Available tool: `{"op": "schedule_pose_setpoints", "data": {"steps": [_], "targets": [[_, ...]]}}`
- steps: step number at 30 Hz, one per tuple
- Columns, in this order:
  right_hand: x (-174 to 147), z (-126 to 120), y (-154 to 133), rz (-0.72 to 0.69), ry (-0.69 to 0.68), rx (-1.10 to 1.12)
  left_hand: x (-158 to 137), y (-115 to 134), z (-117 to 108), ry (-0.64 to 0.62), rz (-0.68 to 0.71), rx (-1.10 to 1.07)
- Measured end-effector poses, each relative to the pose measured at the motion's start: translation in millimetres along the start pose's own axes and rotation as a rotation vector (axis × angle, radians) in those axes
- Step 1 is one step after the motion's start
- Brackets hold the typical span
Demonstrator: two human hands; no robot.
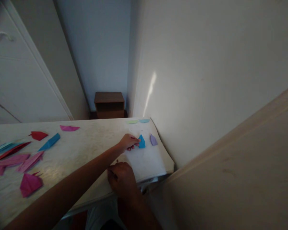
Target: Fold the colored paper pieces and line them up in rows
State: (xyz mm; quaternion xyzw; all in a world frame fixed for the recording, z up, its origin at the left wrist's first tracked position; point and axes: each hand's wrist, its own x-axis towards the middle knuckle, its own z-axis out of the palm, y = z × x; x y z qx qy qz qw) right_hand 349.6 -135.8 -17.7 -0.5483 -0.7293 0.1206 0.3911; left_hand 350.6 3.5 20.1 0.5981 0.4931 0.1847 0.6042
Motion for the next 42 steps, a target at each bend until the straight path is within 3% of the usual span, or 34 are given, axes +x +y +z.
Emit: {"op": "schedule_pose_setpoints", "data": {"steps": [7,14,18,21,23,33,42], "targets": [[-1,-2,1,-0.038,-0.035,-0.058,24,4,14,-0.013,0.035,0.144],[-1,-1,3,-0.04,-0.048,-0.081,21,11,13,0.034,0.185,0.4],[-1,1,3,-0.034,-0.045,-0.101,13,11,11,0.13,0.416,0.528],[-1,1,3,-0.048,-0.041,-0.112,10,8,11,-0.023,0.765,0.774],[-2,2,3,-0.055,-0.023,-0.11,11,5,12,-0.118,0.905,0.93],[-4,1,3,-0.034,-0.018,-0.068,9,3,17,-0.077,0.861,0.925],[-1,-1,4,-0.016,0.02,-0.015,-13,-5,-5,0.075,0.876,0.761]]}}
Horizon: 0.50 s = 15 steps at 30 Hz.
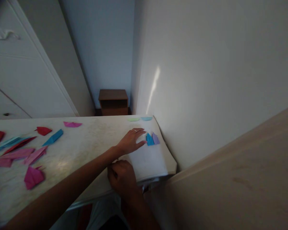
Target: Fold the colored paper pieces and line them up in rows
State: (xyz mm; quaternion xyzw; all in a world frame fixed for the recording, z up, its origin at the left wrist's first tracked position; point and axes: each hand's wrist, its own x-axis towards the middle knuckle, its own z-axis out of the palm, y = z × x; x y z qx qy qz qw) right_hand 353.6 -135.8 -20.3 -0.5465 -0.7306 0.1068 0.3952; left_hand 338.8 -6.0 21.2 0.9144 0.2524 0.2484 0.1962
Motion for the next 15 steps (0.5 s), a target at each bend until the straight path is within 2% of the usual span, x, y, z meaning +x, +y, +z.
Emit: {"op": "schedule_pose_setpoints", "data": {"steps": [4,9,12,15], "targets": [[1,-5,-2,0.029,-0.008,0.064,-40,3,-25,0.116,-0.177,-0.12],[-2,-8,-4,0.059,-0.041,0.155,-126,15,-62,0.302,-0.437,-0.312],[-2,-9,-3,0.138,-0.054,0.229,-179,14,-76,0.377,-0.535,-0.314],[3,-10,-3,0.238,-0.092,0.289,-219,4,-81,0.401,-0.595,-0.287]]}}
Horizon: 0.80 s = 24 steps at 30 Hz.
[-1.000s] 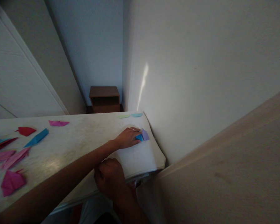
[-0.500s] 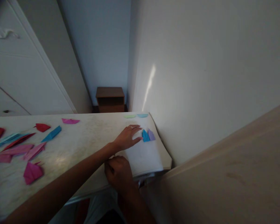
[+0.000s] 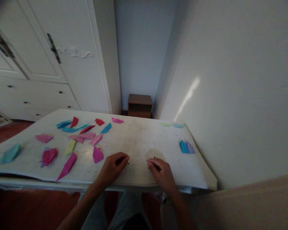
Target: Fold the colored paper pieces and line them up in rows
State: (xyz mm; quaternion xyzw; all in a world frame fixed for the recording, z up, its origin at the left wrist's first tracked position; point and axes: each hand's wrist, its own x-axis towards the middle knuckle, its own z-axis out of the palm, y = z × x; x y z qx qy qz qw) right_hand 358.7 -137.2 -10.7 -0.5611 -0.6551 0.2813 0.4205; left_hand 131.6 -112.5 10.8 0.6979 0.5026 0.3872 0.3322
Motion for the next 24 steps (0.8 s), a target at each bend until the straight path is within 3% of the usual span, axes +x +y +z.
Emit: {"op": "schedule_pose_setpoints", "data": {"steps": [5,13,17,19,24], "targets": [[20,10,-17,0.083,-0.087,0.081,-16,-20,-13,0.029,0.045,-0.024],[82,69,-50,-0.089,-0.297,0.033,-18,-16,-19,0.026,0.041,-0.185],[138,100,-49,-0.156,-0.26,-0.191,-18,-16,-21,0.037,0.023,-0.251],[168,115,-47,-0.128,-0.195,-0.371,-17,-16,-21,0.049,0.011,-0.267],[227,146,-41,-0.052,-0.12,-0.512,-13,-18,-22,0.074,-0.009,-0.303]]}}
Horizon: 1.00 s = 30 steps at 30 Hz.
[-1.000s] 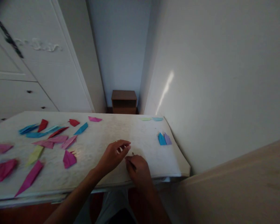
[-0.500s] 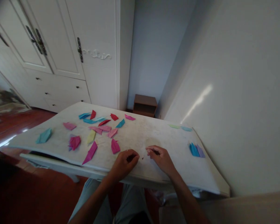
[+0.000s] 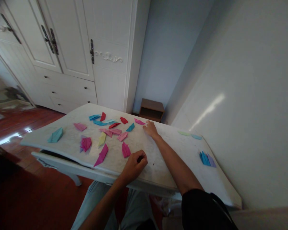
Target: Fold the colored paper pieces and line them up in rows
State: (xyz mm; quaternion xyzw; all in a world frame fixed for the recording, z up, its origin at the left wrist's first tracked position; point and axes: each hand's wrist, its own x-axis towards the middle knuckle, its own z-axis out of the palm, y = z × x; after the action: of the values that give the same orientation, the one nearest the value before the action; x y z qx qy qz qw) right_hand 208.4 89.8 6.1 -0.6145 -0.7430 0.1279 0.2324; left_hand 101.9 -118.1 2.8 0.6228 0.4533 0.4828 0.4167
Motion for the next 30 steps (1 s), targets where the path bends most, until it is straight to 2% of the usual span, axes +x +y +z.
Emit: {"op": "schedule_pose_setpoints", "data": {"steps": [5,12,17,22,28,30], "targets": [[29,14,-3,0.054,-0.034,-0.049,3,-2,-1,0.001,0.007,-0.024],[28,12,1,0.003,-0.033,0.076,3,-2,-1,0.016,0.001,-0.046],[3,1,5,-0.059,-0.042,0.316,4,-1,-1,0.021,-0.011,-0.039],[-34,-21,7,-0.085,-0.053,0.545,4,-2,-1,0.022,-0.016,-0.033],[-72,-55,25,0.01,-0.034,0.852,3,-2,0,0.026,-0.026,-0.001],[-78,-66,38,0.066,-0.013,0.86,2,0,0,0.035,-0.028,0.023]]}}
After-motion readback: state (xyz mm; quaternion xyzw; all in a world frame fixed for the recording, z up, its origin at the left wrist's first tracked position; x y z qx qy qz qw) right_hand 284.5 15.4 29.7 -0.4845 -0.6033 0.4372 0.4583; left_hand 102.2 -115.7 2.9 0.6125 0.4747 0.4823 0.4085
